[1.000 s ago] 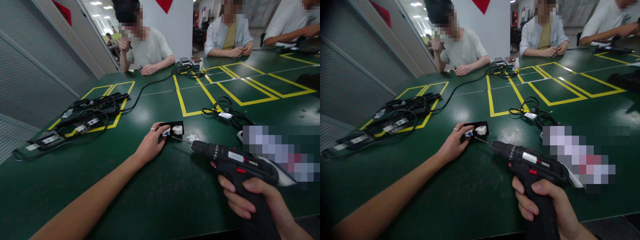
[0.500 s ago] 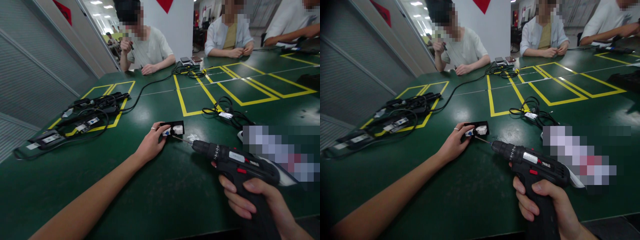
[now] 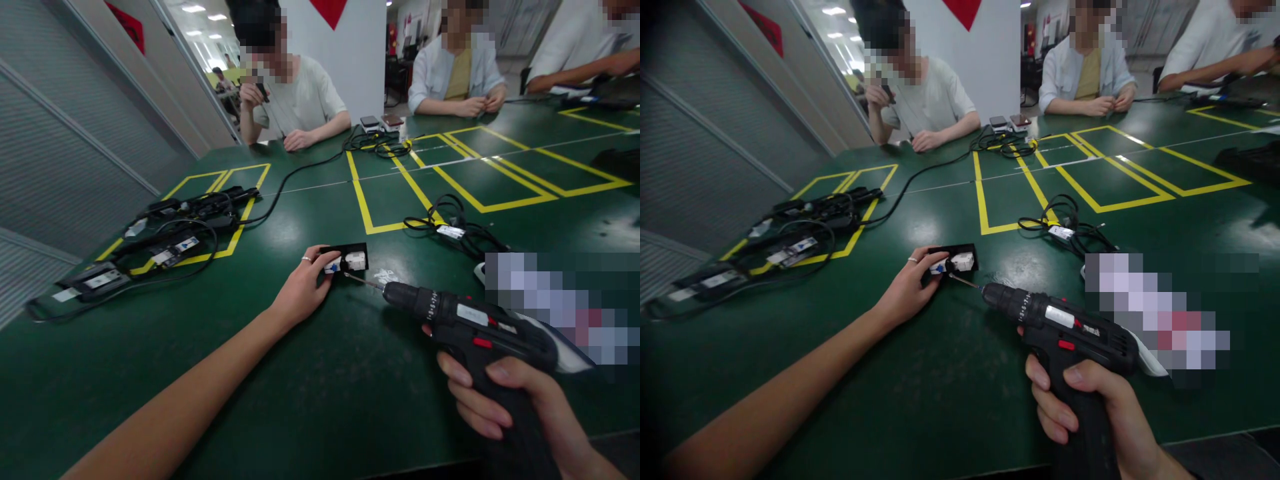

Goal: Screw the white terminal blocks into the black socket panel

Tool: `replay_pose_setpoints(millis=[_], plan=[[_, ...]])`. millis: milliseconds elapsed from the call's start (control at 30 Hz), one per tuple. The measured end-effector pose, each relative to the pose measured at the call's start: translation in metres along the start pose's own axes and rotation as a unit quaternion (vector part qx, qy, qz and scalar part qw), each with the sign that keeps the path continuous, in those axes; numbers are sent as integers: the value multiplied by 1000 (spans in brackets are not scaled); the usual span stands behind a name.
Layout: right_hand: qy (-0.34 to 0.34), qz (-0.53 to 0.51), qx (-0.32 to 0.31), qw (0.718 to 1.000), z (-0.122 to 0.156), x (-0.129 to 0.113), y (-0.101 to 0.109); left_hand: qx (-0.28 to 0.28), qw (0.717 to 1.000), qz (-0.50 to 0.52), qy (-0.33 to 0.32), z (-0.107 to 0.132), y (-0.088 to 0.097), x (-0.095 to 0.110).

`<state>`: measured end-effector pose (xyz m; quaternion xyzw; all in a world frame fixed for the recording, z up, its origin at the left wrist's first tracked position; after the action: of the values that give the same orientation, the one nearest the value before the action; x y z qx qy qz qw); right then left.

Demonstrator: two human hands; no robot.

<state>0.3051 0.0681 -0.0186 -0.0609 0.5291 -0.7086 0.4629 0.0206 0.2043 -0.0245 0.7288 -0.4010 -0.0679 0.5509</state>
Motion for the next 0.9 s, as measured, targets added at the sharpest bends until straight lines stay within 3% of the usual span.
replay_pose_setpoints(millis=[900], plan=[[-6, -14, 6, 1000, 1, -2, -4, -1, 1000, 1, 3, 0, 1, 1]])
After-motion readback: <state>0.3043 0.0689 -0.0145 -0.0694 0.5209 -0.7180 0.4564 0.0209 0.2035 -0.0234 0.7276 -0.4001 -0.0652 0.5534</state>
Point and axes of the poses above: each hand's wrist, its own z-axis away from the middle knuckle, its own y-axis out of the back of the hand, x = y × z, the point moved 1 cm from there along -z, towards the middle knuckle, and after that the axes turned 13 degrees about -y, right-handed, at the moved point
